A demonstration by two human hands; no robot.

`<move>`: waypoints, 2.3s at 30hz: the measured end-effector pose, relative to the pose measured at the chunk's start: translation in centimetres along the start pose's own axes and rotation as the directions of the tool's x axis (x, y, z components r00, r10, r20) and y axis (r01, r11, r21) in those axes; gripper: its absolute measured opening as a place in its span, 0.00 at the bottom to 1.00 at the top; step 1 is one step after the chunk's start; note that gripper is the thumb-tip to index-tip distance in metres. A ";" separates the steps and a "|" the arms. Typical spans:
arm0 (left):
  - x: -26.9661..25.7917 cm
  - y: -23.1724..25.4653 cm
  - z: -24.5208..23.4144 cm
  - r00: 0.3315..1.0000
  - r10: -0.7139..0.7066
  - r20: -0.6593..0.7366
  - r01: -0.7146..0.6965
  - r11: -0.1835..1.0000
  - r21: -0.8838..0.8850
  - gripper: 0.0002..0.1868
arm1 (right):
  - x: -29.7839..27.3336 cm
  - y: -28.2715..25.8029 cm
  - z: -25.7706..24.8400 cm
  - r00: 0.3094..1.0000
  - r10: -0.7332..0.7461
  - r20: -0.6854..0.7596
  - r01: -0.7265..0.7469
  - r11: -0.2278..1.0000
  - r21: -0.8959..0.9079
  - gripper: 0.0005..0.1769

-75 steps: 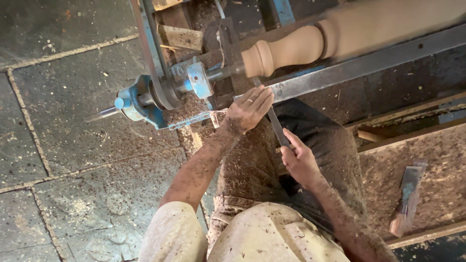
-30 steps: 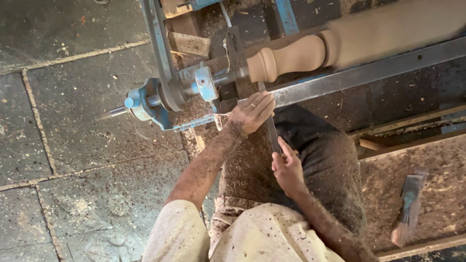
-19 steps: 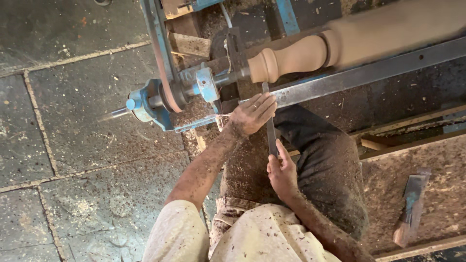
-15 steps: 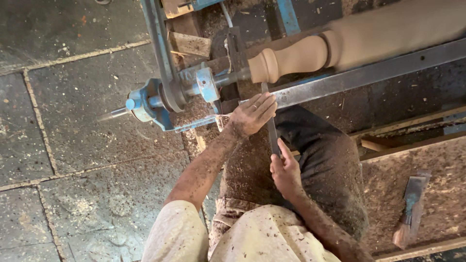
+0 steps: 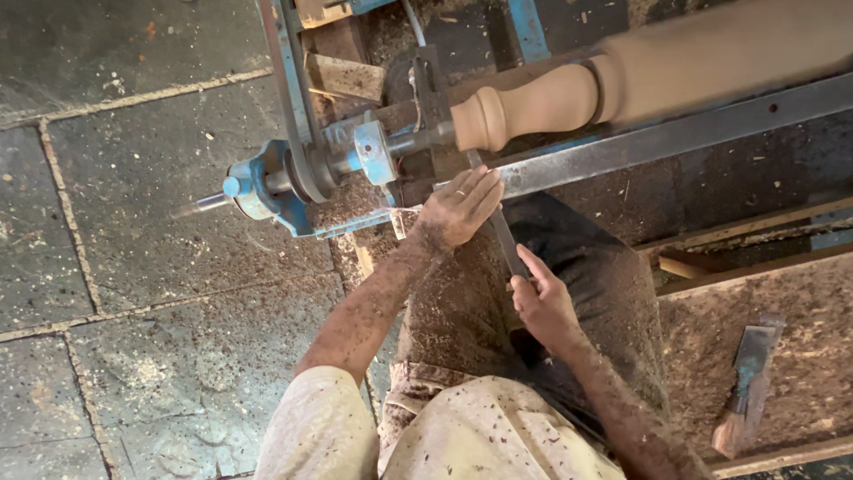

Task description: The person shapes a rotating wooden blank on a lathe using a chisel and a gouge. They refine the contours of the piece, creating a turned form with distinct curves and ridges.

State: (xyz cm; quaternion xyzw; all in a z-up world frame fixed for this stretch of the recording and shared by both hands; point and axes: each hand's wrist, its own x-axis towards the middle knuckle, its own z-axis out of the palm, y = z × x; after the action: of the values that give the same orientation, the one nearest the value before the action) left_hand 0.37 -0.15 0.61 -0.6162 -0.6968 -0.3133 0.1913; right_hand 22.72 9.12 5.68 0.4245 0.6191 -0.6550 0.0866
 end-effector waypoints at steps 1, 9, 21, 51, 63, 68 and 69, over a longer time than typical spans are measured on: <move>0.1 0.0 0.0 1.000 0.001 -0.001 -0.001 1.000 0.005 0.19 | 0.0 -0.3 -0.3 1.000 0.023 0.006 -0.023 0.999 -0.027 0.36; -0.4 0.3 0.0 0.998 -0.023 0.050 0.019 0.997 0.076 0.21 | 0.2 -1.5 -1.9 0.999 -0.021 0.031 0.023 0.998 -0.066 0.34; -0.8 0.3 0.8 0.998 -0.051 0.046 0.046 0.994 0.094 0.21 | 1.6 -2.3 -4.2 0.993 0.011 0.117 0.009 0.986 -0.165 0.35; 0.2 -0.7 -0.5 0.988 0.070 0.139 -0.064 0.997 -0.050 0.19 | -0.8 4.3 4.7 0.992 -0.101 -0.071 0.115 0.964 0.240 0.35; 0.0 -0.6 -0.1 0.992 0.035 0.123 -0.032 0.999 -0.024 0.18 | -0.5 3.5 3.4 0.996 -0.062 -0.056 0.071 0.982 0.173 0.36; 0.0 -0.3 -0.3 0.992 0.030 0.124 -0.027 0.999 -0.031 0.18 | -0.2 3.8 3.0 0.996 -0.074 -0.059 0.083 0.982 0.169 0.35; 0.1 -0.4 -0.3 0.993 0.029 0.116 -0.026 0.999 -0.028 0.19 | 0.0 3.8 2.8 0.996 -0.067 -0.057 0.076 0.982 0.173 0.35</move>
State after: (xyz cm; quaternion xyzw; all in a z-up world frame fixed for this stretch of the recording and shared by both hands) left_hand -0.07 -0.27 0.84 -0.6456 -0.6939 -0.2833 0.1464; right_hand 23.92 5.84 2.57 0.4246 0.5762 -0.6983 0.0098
